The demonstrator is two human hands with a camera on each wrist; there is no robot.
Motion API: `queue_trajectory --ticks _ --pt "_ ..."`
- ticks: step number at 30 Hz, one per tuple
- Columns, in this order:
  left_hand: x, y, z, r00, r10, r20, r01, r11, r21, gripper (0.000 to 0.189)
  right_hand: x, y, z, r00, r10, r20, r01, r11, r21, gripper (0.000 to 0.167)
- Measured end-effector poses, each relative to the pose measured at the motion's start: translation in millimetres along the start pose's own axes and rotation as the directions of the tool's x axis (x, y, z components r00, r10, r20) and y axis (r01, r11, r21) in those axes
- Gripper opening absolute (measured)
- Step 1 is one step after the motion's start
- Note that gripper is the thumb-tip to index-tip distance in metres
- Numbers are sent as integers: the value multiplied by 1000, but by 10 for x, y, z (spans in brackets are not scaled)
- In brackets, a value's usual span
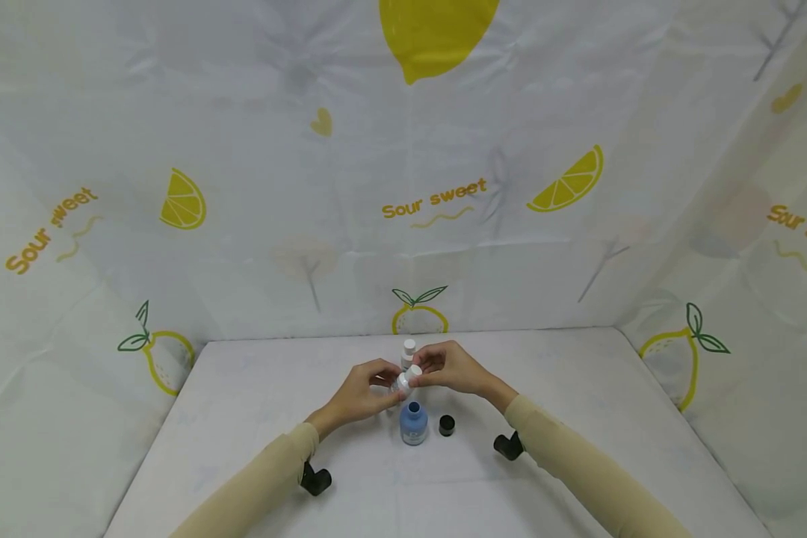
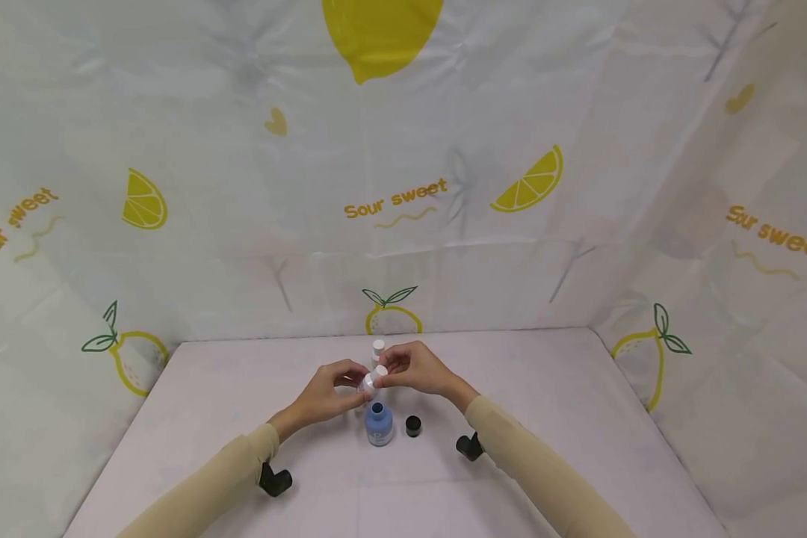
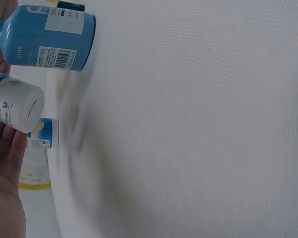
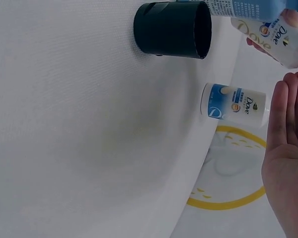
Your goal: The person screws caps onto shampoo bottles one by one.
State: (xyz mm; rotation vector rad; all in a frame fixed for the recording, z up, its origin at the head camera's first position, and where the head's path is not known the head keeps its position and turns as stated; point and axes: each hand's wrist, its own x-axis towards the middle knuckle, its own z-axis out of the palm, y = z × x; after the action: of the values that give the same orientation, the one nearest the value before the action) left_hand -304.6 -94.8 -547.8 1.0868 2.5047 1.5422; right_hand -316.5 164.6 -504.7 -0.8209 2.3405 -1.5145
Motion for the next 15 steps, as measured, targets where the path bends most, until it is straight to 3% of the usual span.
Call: queue_trajectory --ticks 15 --pt "9 -44 6 1000 -13 -2 13 1000 -10 34 -4 2 0 1000 -9 -11 8 1000 -19 25"
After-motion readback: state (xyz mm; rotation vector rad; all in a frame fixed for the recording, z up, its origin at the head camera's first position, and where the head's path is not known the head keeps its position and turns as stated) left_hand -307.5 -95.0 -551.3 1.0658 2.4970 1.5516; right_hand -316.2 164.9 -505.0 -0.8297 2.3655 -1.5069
